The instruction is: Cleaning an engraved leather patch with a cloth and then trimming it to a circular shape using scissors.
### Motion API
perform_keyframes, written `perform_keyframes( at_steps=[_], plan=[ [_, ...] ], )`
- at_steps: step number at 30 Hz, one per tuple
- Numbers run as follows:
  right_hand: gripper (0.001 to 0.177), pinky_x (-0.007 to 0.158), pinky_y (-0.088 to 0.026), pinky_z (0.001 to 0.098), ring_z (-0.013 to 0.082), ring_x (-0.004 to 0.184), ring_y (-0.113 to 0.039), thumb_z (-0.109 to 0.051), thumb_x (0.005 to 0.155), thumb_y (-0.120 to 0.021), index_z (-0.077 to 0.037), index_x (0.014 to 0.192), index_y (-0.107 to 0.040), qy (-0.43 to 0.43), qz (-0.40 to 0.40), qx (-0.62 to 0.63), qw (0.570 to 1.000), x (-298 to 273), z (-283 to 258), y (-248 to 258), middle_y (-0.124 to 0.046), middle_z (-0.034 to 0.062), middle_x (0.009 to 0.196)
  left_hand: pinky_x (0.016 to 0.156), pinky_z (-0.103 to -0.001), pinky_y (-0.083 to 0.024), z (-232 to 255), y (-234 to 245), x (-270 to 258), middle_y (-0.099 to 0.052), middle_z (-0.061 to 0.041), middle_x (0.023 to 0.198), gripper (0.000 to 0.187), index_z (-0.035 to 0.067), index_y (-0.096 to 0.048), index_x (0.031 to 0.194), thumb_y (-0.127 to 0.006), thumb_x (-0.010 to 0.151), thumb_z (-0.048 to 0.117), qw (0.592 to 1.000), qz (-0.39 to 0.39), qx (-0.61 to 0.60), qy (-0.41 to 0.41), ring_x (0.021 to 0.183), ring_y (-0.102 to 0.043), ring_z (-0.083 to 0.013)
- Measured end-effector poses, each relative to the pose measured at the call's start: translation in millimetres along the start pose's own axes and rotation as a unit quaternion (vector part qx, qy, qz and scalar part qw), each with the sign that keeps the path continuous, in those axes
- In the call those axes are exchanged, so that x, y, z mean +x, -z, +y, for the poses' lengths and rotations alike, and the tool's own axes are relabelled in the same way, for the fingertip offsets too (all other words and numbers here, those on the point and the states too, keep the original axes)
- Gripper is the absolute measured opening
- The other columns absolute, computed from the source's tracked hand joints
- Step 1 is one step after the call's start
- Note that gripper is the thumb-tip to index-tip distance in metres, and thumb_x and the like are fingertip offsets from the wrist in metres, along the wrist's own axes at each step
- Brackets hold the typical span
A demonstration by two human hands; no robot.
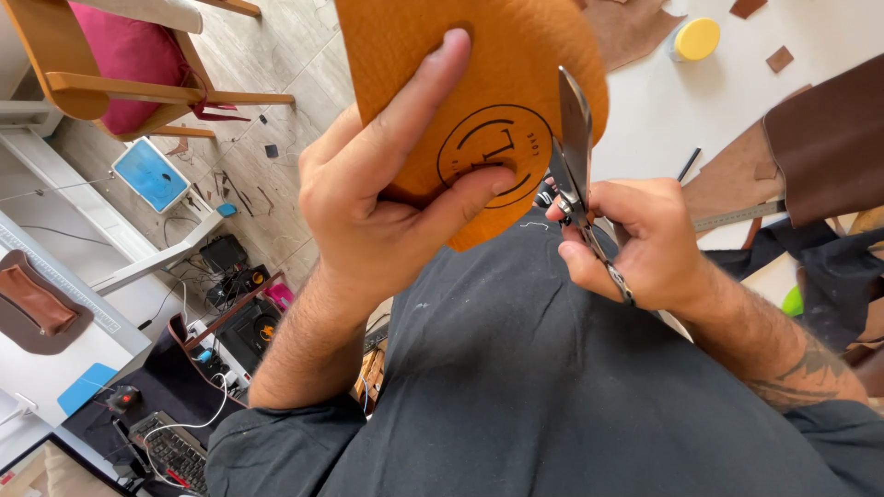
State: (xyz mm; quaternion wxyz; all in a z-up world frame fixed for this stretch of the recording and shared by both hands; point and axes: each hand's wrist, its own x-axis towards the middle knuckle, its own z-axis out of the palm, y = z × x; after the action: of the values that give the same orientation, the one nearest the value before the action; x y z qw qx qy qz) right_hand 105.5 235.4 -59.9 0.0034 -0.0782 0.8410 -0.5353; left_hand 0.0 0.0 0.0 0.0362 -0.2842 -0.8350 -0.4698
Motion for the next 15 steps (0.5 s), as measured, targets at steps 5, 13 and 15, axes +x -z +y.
perform_keyframes(
  at_steps=[5, 13, 15],
  plan=[
    [0.020, 0.075, -0.056, 0.0286, 0.0202, 0.083, -0.073, -0.006, 0.077, -0.066, 0.001, 0.095, -0.070, 0.001, -0.014, 0.011, 1.000, 6.2, -0.1, 3.4, -0.075, 0.0124, 0.095, 0.104, -0.030, -0.064, -2.2, -2.4, 0.6, -0.071, -0.013, 0.142, 0.065, 0.012, -0.055, 0.148, -0.097, 0.100, 0.025, 1.000, -0.008, -0.016, -0.010, 0.115, -0.078, -0.0199],
    [0.022, 0.064, -0.050, 0.0246, 0.0135, 0.068, -0.066, -0.008, 0.080, -0.067, 0.001, 0.099, -0.071, 0.003, -0.007, 0.004, 1.000, 8.3, 2.8, 3.0, -0.075, 0.0084, 0.093, 0.106, -0.030, -0.064, 0.4, -5.5, -0.1, -0.069, -0.013, 0.145, 0.062, 0.012, -0.054, 0.150, -0.094, 0.104, 0.022, 0.999, -0.019, -0.025, -0.010, 0.117, -0.076, -0.0201],
    [0.021, 0.063, -0.049, 0.0249, 0.0132, 0.066, -0.064, -0.009, 0.080, -0.067, 0.000, 0.099, -0.071, 0.004, -0.007, -0.002, 1.000, 8.5, 2.7, 3.0, -0.075, 0.0076, 0.092, 0.104, -0.029, -0.064, 0.5, -5.9, -0.2, -0.070, -0.012, 0.144, 0.062, 0.012, -0.054, 0.150, -0.094, 0.104, 0.023, 1.000, -0.020, -0.021, -0.011, 0.116, -0.076, -0.0199]
  ],
)
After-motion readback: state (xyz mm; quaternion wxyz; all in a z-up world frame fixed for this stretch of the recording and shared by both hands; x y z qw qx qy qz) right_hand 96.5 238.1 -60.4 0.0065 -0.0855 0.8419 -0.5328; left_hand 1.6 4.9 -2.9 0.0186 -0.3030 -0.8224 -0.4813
